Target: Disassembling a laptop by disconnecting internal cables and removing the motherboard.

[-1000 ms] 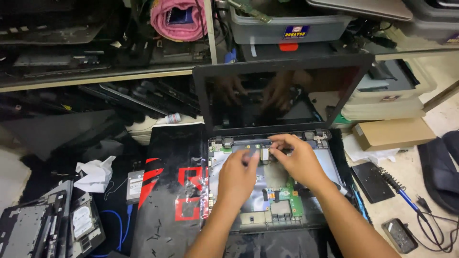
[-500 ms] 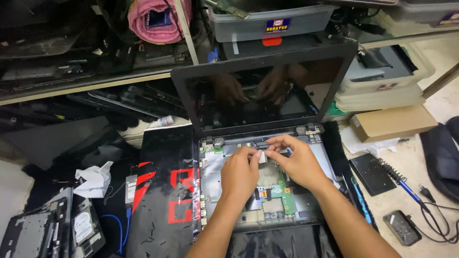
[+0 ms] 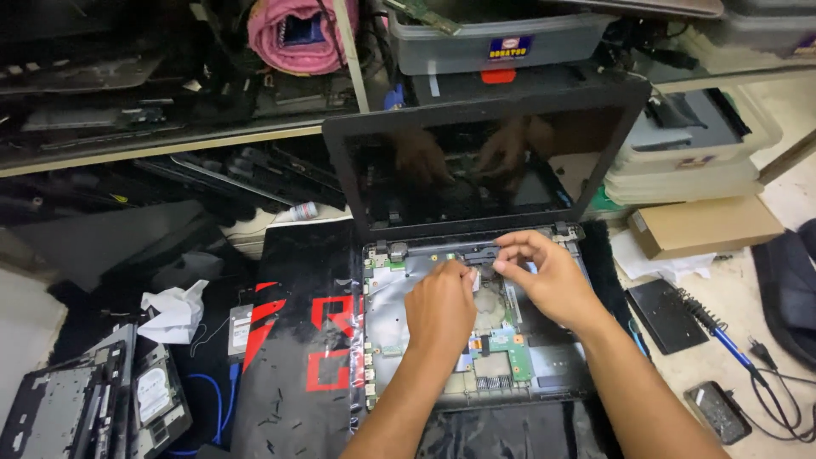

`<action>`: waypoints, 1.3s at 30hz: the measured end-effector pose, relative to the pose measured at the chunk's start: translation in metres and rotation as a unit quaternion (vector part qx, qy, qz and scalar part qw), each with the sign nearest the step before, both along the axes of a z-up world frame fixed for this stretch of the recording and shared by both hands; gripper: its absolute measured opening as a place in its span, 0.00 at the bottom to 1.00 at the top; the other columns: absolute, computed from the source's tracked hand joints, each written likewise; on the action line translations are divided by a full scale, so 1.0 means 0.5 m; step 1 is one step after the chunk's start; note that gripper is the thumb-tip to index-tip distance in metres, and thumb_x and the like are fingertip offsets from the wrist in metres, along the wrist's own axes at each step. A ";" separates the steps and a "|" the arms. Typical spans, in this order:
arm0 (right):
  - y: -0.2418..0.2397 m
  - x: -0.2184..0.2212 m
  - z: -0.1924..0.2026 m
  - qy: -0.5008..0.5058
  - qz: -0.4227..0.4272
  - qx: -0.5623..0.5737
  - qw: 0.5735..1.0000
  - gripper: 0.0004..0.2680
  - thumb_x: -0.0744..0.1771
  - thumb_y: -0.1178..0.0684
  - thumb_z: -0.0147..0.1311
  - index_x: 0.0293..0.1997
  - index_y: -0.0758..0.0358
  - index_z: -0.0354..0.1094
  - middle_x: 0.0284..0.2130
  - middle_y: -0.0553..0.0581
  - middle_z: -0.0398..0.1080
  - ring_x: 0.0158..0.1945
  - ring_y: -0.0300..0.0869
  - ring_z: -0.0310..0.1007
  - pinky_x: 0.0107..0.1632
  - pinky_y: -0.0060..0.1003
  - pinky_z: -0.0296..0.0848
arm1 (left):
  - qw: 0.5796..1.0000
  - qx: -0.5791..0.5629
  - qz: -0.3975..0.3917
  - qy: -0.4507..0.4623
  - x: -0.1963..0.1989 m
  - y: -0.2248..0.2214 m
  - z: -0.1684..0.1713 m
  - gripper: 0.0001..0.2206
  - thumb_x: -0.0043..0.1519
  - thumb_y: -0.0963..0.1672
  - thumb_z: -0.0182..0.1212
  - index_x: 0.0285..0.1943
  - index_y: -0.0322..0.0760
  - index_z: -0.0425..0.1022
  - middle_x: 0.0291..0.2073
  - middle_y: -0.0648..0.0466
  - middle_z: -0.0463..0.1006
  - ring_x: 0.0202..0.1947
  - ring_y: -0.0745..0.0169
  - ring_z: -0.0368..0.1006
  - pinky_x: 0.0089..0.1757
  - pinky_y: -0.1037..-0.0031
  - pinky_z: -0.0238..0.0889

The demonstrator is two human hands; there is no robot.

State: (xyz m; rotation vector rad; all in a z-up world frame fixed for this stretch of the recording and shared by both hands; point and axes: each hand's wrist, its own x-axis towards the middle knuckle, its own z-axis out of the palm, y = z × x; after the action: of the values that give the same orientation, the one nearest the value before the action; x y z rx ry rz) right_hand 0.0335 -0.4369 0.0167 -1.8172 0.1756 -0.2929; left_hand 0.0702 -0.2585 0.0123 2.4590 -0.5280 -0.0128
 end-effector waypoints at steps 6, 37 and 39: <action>0.028 -0.017 0.036 -0.015 -0.041 -0.046 0.998 0.12 0.63 0.63 0.66 0.51 0.67 0.76 0.37 0.61 0.81 0.42 0.44 0.78 0.53 0.41 0.74 | 0.983 -0.164 0.020 0.075 -0.016 0.089 0.069 0.10 0.65 0.47 0.61 0.45 0.39 0.82 0.33 0.43 0.83 0.37 0.32 0.79 0.40 0.51 0.71; 0.174 -0.231 0.046 0.168 -0.166 -0.244 0.941 0.09 0.71 0.47 0.53 0.45 0.57 0.80 0.40 0.49 0.81 0.30 0.42 0.67 0.40 0.35 0.62 | 0.757 -0.490 0.042 0.429 -0.308 0.502 0.189 0.08 0.65 0.42 0.67 0.42 0.27 0.83 0.26 0.50 0.81 0.17 0.71 0.65 0.24 0.81 0.59; 0.173 -0.241 0.028 0.105 -0.151 -0.235 0.955 0.08 0.70 0.51 0.55 0.44 0.61 0.81 0.42 0.51 0.82 0.52 0.36 0.75 0.41 0.33 0.64 | 0.754 -0.484 0.053 0.440 -0.313 0.513 0.198 0.10 0.63 0.43 0.67 0.43 0.27 0.85 0.27 0.49 0.83 0.22 0.67 0.68 0.29 0.78 0.62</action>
State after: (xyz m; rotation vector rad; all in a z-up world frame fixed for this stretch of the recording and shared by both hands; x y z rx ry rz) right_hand -0.0869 -0.3502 0.0307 -2.2961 0.5770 -0.3777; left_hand -0.0863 -0.0021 0.1115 1.2158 0.0695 -0.6498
